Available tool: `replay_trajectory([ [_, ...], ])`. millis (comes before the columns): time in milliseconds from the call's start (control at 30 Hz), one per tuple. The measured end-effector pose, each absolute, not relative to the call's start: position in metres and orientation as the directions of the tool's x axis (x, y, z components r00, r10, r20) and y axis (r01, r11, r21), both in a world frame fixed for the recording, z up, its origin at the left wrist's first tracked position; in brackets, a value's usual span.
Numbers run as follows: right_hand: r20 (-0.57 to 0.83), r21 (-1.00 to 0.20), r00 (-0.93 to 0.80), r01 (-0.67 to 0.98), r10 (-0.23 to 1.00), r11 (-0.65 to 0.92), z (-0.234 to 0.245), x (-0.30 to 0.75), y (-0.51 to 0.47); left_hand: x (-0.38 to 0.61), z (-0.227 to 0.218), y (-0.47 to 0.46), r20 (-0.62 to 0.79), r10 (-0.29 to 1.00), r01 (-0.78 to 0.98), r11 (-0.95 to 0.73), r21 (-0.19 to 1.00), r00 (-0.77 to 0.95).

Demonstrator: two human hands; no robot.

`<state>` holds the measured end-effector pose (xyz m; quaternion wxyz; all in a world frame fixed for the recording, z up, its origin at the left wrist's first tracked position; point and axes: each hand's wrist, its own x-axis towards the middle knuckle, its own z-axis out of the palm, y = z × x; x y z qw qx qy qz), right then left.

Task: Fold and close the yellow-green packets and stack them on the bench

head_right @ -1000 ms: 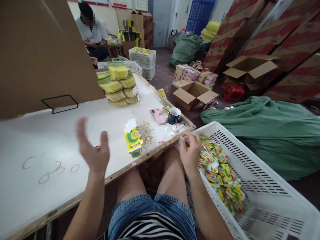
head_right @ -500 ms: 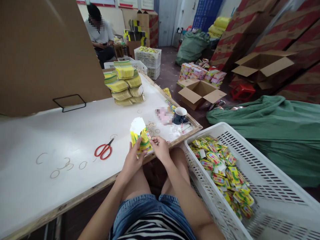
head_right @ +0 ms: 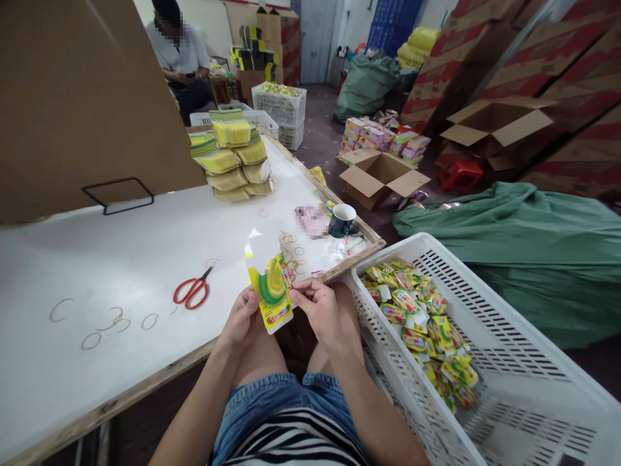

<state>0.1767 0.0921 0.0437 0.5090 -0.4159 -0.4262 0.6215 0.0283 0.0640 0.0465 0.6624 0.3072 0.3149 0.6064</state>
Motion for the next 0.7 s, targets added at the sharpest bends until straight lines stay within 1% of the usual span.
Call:
replay_trajectory([
  [100, -0.047, -0.970, -0.140, -0.229, 0.989, -0.079, 0.049, 0.179, 0.087, 0.032, 0.054, 0.063, -0.031, 0.995, -0.609, 0.080, 0.789, 0.091],
  [167, -0.043, -0.982, -0.148, -0.177, 0.988, -0.069, 0.055, 0.180, 0.083, 0.035, 0.057, 0.064, -0.027, 0.997, -0.594, 0.067, 0.801, 0.076],
  [300, -0.034, -0.995, -0.170, -0.085, 0.985, -0.049, 0.062, 0.177, 0.077, 0.040, 0.053, 0.066, -0.055, 0.996, -0.531, 0.011, 0.847, -0.067],
  [400, 0.000, -1.000, -0.143, -0.024, 0.990, -0.003, 0.061, 0.175, 0.077, 0.043, 0.049, 0.065, -0.048, 0.985, -0.430, -0.028, 0.902, -0.165],
  [467, 0.025, -0.999, -0.102, 0.026, 0.994, 0.027, 0.059, 0.175, 0.078, 0.044, 0.048, 0.062, 0.002, 0.966, -0.313, -0.085, 0.946, -0.257],
  [533, 0.044, -0.995, -0.083, 0.083, 0.996, 0.051, 0.055, 0.177, 0.079, 0.044, 0.050, 0.058, 0.054, 0.949, -0.216, -0.126, 0.968, -0.311],
  [600, 0.074, -0.989, -0.092, 0.118, 0.993, 0.085, 0.053, 0.180, 0.080, 0.043, 0.053, 0.054, 0.071, 0.960, -0.173, -0.122, 0.977, -0.272],
  [700, 0.149, -0.983, -0.158, 0.085, 0.976, 0.163, 0.051, 0.186, 0.083, 0.040, 0.059, 0.050, 0.072, 0.986, -0.165, -0.096, 0.982, -0.148],
])
